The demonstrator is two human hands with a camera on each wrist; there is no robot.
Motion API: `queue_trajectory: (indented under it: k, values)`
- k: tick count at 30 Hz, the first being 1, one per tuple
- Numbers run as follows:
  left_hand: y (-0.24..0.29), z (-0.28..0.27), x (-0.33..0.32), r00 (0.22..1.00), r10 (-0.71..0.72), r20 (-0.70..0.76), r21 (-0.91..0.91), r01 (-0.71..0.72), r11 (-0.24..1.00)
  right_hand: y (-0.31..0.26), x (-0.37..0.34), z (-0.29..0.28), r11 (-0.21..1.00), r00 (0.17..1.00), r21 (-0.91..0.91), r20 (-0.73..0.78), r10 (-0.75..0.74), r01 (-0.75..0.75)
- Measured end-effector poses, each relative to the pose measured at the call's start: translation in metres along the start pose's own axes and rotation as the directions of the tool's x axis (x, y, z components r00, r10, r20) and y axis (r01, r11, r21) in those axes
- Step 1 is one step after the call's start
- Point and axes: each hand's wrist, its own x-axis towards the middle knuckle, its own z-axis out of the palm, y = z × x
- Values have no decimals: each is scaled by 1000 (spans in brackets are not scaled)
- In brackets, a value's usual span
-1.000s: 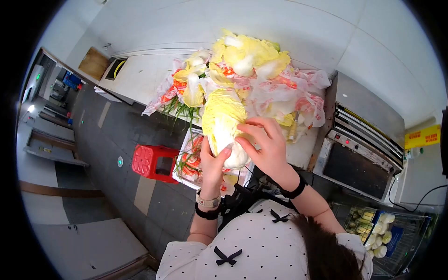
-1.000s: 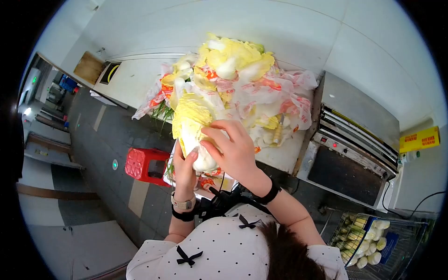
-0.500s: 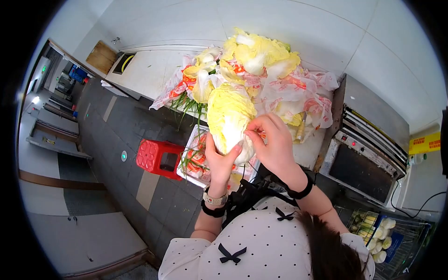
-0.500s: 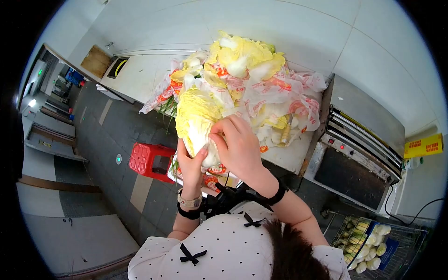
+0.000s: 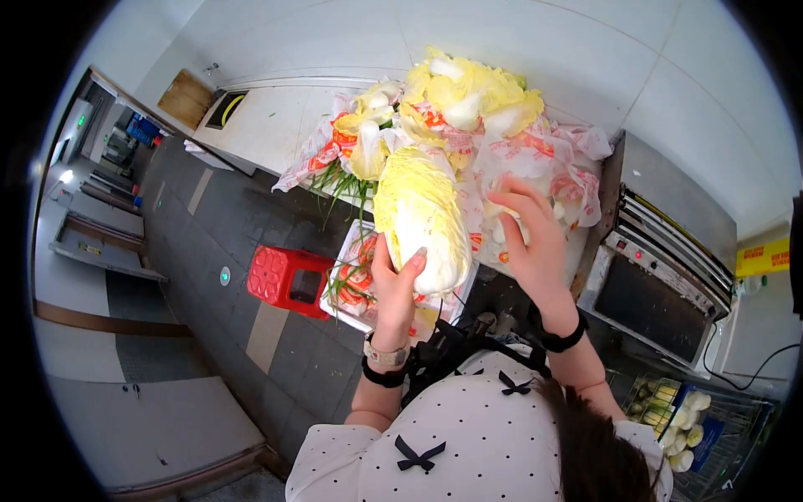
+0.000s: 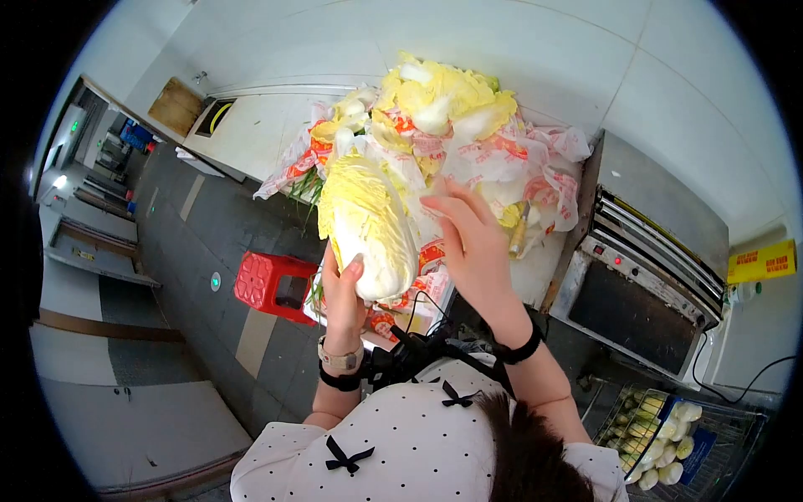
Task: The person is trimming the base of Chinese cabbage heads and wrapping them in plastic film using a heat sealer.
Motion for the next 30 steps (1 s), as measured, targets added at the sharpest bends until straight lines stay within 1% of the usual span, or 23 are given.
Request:
queue_trajectory:
  k: [1,4,7,8,11,15,17,20,21,23,26,30]
  values:
    - [0,0,0,1000,9,-1,18,-9,1000,0,6,-2,976,999,-217,-32,-30,22]
    - [-1,1,1,999,38,4,50,-38,998,-12,3,3,961,981,-213,-46,-188,174]
    - [-4,0,-2,998,59,13,60,-60,996,-28,-6,18,981,981,-45,-25,-191,190]
    - [-6,-2,-1,997,76,18,74,-77,994,-30,-5,23,983,983,-15,-29,-181,180]
    - [-6,-3,-3,993,118,31,124,-121,985,-30,-5,32,1000,999,7,-53,-10,10]
    - [-4,1,-6,984,175,19,173,-175,969,-31,-3,36,991,997,121,-42,59,-54]
    - [-9,-1,-4,971,239,-4,227,-232,946,-32,-3,37,973,994,205,-19,109,-103]
    - [-9,-2,-3,950,311,-7,316,-293,902,-32,-3,38,955,993,277,-14,119,-110]
    - [-8,-3,-3,943,332,-3,346,-311,885,-30,-2,39,951,994,296,-28,105,-92]
    - [-8,-2,-2,940,341,6,374,-318,871,-27,-3,42,941,995,335,-55,78,-55]
    - [-8,-1,-2,939,343,13,377,-323,868,-23,-3,43,928,992,364,-61,113,-84]
    - [-11,-3,-1,944,330,-13,388,-300,872,-22,-3,44,928,992,362,-51,113,-87]
